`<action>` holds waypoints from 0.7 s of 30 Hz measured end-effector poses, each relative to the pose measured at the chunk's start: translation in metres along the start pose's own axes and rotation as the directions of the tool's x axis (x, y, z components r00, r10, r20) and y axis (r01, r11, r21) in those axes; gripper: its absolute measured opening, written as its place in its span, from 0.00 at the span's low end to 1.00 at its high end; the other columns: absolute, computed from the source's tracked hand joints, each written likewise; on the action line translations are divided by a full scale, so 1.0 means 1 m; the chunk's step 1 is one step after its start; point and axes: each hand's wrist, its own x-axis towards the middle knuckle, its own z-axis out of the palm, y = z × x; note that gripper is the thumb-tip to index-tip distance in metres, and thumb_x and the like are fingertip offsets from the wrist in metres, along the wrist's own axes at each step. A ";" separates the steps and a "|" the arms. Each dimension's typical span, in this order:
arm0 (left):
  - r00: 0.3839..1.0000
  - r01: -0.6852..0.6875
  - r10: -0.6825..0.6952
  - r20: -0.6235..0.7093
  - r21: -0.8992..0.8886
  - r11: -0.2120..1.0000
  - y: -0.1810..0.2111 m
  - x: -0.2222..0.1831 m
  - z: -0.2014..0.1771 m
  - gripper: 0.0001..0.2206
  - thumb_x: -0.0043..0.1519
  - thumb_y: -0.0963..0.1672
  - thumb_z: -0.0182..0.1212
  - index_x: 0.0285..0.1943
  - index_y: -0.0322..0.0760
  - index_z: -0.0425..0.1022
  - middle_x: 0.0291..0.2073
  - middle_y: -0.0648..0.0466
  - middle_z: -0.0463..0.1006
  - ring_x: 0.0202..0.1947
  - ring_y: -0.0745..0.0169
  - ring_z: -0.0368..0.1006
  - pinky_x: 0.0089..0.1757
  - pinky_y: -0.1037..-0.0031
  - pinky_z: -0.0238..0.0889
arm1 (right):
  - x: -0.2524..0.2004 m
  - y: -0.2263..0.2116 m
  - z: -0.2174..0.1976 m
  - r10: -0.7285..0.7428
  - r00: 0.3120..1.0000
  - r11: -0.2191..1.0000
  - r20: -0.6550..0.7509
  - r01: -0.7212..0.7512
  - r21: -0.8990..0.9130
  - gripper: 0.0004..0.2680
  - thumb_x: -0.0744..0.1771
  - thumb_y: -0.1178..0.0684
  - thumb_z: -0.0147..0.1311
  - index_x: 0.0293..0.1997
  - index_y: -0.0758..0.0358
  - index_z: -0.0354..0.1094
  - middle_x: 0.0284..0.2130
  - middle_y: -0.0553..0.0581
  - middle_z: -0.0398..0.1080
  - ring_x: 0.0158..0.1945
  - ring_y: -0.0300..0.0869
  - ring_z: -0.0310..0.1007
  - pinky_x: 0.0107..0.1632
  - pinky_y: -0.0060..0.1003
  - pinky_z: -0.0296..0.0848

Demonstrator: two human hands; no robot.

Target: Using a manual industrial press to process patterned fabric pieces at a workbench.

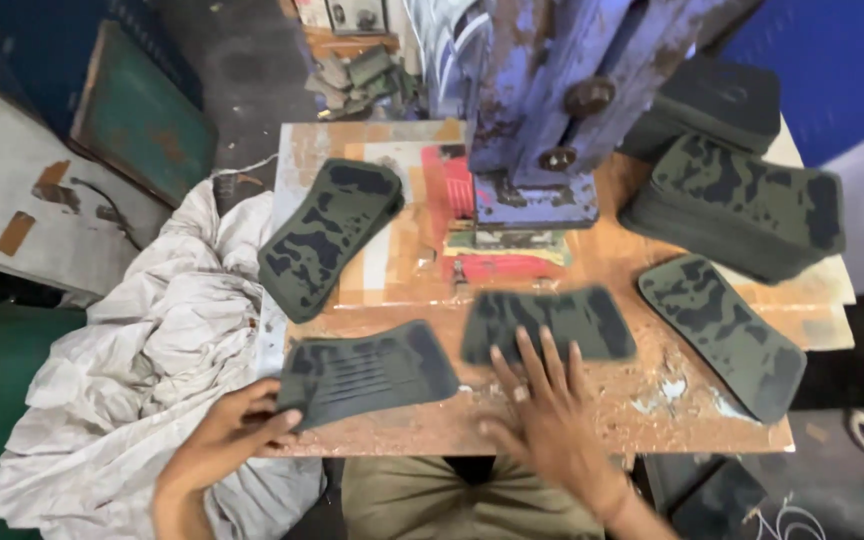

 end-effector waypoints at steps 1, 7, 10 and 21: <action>0.999 0.034 -0.031 -0.039 0.084 0.996 0.004 -0.005 0.000 0.22 0.61 0.42 0.67 0.64 0.31 0.70 0.41 0.47 0.83 0.37 0.63 0.79 0.38 0.69 0.75 | 0.017 0.005 0.001 -0.027 1.000 1.000 0.002 0.027 -0.016 0.31 0.65 0.32 0.52 0.73 0.57 0.52 0.71 0.72 0.47 0.75 0.67 0.41 0.70 0.70 0.38; 0.977 -0.168 0.189 -0.097 0.194 0.967 0.011 0.010 0.028 0.12 0.62 0.43 0.66 0.47 0.26 0.83 0.33 0.57 0.83 0.33 0.72 0.70 0.38 0.76 0.67 | 0.096 0.030 0.028 -0.031 0.999 0.992 -0.038 0.026 -0.121 0.30 0.67 0.28 0.50 0.74 0.54 0.57 0.69 0.71 0.51 0.72 0.65 0.47 0.70 0.71 0.44; 0.969 -0.189 0.211 -0.128 0.167 0.968 0.014 0.013 0.034 0.11 0.61 0.43 0.66 0.45 0.27 0.83 0.33 0.58 0.84 0.34 0.74 0.71 0.39 0.77 0.67 | 0.099 0.022 0.032 -0.016 0.999 0.993 -0.042 0.011 -0.120 0.30 0.65 0.26 0.50 0.71 0.55 0.60 0.67 0.71 0.52 0.71 0.65 0.48 0.68 0.72 0.45; 0.977 -0.160 0.178 -0.113 0.156 0.975 0.021 0.004 0.040 0.12 0.62 0.44 0.65 0.48 0.28 0.82 0.35 0.57 0.83 0.36 0.74 0.71 0.40 0.77 0.67 | 0.039 0.008 0.007 -0.114 0.993 0.985 -0.014 0.115 0.130 0.26 0.69 0.39 0.51 0.73 0.64 0.55 0.71 0.70 0.52 0.76 0.61 0.46 0.74 0.60 0.45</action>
